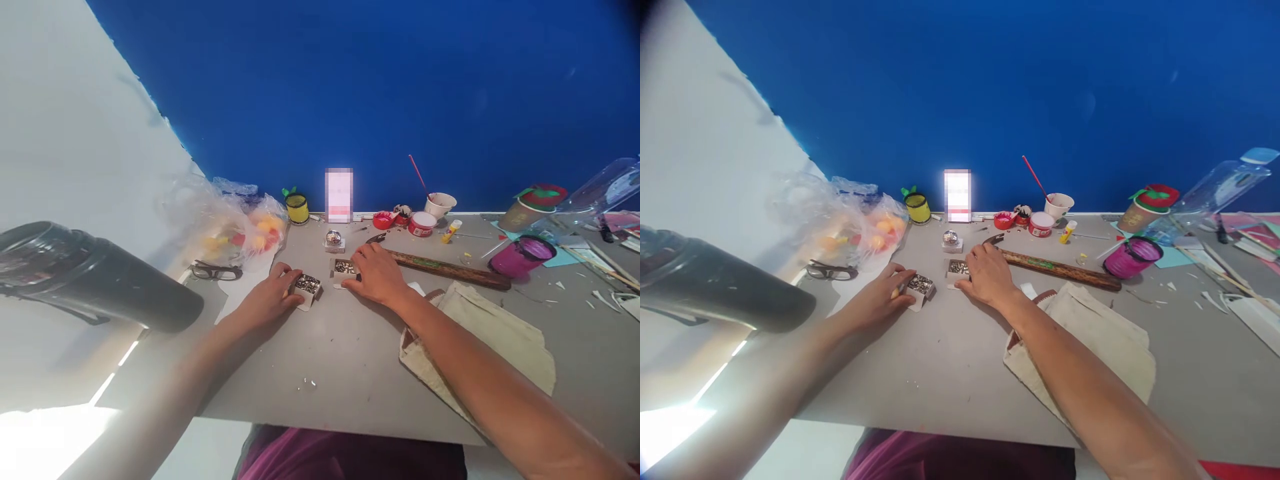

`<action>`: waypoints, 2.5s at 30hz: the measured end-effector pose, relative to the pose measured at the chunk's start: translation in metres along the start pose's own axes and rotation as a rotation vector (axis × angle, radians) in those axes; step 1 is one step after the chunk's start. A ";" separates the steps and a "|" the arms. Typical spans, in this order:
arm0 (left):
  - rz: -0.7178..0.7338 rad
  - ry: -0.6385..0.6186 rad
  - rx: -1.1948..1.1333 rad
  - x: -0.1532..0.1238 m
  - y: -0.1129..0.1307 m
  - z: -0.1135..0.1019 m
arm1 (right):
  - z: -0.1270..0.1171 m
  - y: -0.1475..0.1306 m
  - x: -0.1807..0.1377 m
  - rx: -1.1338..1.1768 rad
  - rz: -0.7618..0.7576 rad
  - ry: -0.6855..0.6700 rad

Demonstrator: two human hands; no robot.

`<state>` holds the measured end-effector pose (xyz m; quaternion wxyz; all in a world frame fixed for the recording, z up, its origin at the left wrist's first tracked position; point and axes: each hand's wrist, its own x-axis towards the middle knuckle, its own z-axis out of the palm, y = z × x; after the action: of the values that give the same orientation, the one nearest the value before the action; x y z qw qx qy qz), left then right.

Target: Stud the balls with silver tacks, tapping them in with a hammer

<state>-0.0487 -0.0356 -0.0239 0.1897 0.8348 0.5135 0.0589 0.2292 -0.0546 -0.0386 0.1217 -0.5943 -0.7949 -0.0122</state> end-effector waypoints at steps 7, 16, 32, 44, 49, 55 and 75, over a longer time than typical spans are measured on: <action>-0.019 0.023 -0.013 -0.003 0.001 0.001 | 0.003 -0.007 -0.001 0.142 0.044 -0.007; 0.042 0.057 -0.049 -0.005 0.000 -0.011 | -0.004 -0.020 -0.003 0.401 0.113 0.010; 0.378 0.458 -0.394 -0.045 0.043 0.002 | -0.033 -0.017 -0.003 1.221 0.068 -0.415; 0.428 0.465 -0.178 -0.045 0.051 0.006 | -0.017 -0.015 0.001 1.640 0.214 -0.506; 0.444 0.405 -0.208 -0.046 0.052 0.009 | -0.008 -0.011 0.001 1.752 0.227 -0.466; 0.376 0.301 -0.190 -0.032 0.052 0.006 | -0.002 -0.009 -0.003 1.833 0.182 -0.482; 0.096 0.004 -0.409 -0.002 0.069 -0.012 | 0.003 -0.025 -0.014 1.669 0.081 -0.343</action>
<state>0.0042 -0.0620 0.0130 0.3510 0.8023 0.4510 0.1723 0.2088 -0.0746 -0.0409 0.3982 -0.3317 -0.5289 0.6721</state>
